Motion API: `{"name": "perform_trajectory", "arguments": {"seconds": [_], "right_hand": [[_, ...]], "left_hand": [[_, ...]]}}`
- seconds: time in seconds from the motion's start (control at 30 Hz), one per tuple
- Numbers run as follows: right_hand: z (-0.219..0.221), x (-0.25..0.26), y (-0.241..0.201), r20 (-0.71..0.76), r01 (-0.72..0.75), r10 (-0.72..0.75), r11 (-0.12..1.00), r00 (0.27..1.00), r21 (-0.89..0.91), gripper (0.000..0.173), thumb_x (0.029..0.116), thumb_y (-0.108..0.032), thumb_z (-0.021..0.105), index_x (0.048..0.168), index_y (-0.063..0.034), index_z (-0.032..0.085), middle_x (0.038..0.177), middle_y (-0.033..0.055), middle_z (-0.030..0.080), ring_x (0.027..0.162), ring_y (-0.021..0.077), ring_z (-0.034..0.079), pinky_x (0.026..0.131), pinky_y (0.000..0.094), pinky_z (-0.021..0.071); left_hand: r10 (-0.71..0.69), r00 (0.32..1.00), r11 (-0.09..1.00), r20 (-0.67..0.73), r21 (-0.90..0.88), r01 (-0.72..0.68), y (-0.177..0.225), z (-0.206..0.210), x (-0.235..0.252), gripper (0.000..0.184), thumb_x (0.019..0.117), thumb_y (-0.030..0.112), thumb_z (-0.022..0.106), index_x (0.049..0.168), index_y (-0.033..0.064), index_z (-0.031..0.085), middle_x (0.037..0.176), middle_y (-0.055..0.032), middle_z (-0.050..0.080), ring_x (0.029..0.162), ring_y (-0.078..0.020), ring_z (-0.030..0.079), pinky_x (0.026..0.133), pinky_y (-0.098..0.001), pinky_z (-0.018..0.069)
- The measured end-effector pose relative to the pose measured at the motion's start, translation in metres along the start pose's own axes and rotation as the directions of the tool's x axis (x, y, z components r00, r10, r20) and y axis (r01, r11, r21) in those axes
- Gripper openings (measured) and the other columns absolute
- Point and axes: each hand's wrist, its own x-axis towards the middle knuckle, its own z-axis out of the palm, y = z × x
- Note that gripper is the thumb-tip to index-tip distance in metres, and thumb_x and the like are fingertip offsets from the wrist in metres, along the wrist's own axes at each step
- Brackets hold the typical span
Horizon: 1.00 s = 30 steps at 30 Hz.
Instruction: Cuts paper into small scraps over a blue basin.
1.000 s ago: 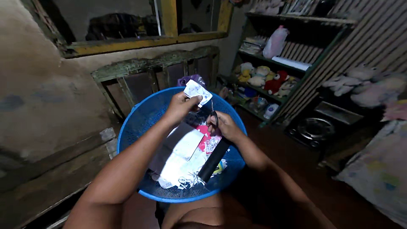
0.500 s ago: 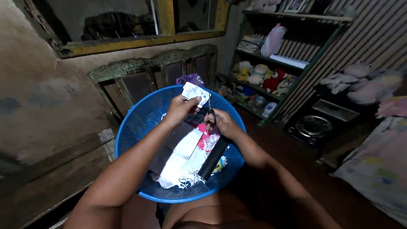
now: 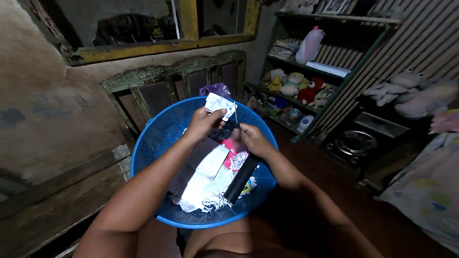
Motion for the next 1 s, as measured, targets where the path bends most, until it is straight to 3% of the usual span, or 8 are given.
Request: {"name": "perform_trajectory", "arguments": {"seconds": [0.3,0.5,0.73,1.0], "right_hand": [[-0.0007,-0.0001,-0.0015,0.024,-0.025,0.025,1.0,0.999,0.003,0.03,0.109,-0.024,0.048,0.106,0.0002,0.065,0.087,0.0118,0.068,0.075,0.0207,0.069,0.071,0.0347,0.0609],[-0.002,0.0001,0.0012,0.042,-0.001,-0.001,0.999,0.999,0.041,0.043,0.1098,-0.038,0.04,0.103,-0.0017,0.063,0.088,0.0104,0.068,0.076,0.0203,0.069,0.07,0.0355,0.0609],[-0.0015,0.0001,-0.0046,0.03,-0.065,0.064,0.997,0.998,0.045,0.036,0.1102,-0.029,0.045,0.102,0.0004,0.064,0.084,0.0105,0.067,0.074,0.0195,0.068,0.072,0.0342,0.0601],[0.0022,-0.0002,-0.0068,0.023,-0.113,0.112,0.993,0.993,0.037,0.036,0.1098,-0.03,0.047,0.099,0.0004,0.065,0.085,0.0102,0.067,0.074,0.0186,0.068,0.071,0.034,0.0607]], "left_hand": [[-0.013,1.0,1.0,-0.028,0.006,0.013,-0.0011,-0.0023,0.0003,0.022,0.1021,0.018,0.065,0.115,-0.0003,0.065,0.092,-0.0121,0.073,0.075,-0.0197,0.071,0.071,-0.0353,0.0622],[-0.036,0.999,0.999,0.007,0.014,0.036,-0.0005,-0.001,-0.0018,0.022,0.1019,0.017,0.065,0.115,-0.0003,0.065,0.093,-0.0114,0.072,0.075,-0.0188,0.07,0.071,-0.0348,0.0619],[-0.041,0.999,0.999,-0.011,0.017,0.042,-0.0032,-0.0039,0.0007,0.023,0.1023,0.018,0.064,0.117,-0.0003,0.064,0.092,-0.0124,0.072,0.074,-0.0194,0.071,0.07,-0.0349,0.062],[-0.006,0.997,1.0,-0.071,-0.001,0.006,0.0007,-0.009,0.0044,0.022,0.1023,0.019,0.064,0.115,0.0015,0.064,0.091,-0.0115,0.072,0.073,-0.0189,0.07,0.069,-0.0342,0.0618]]}}
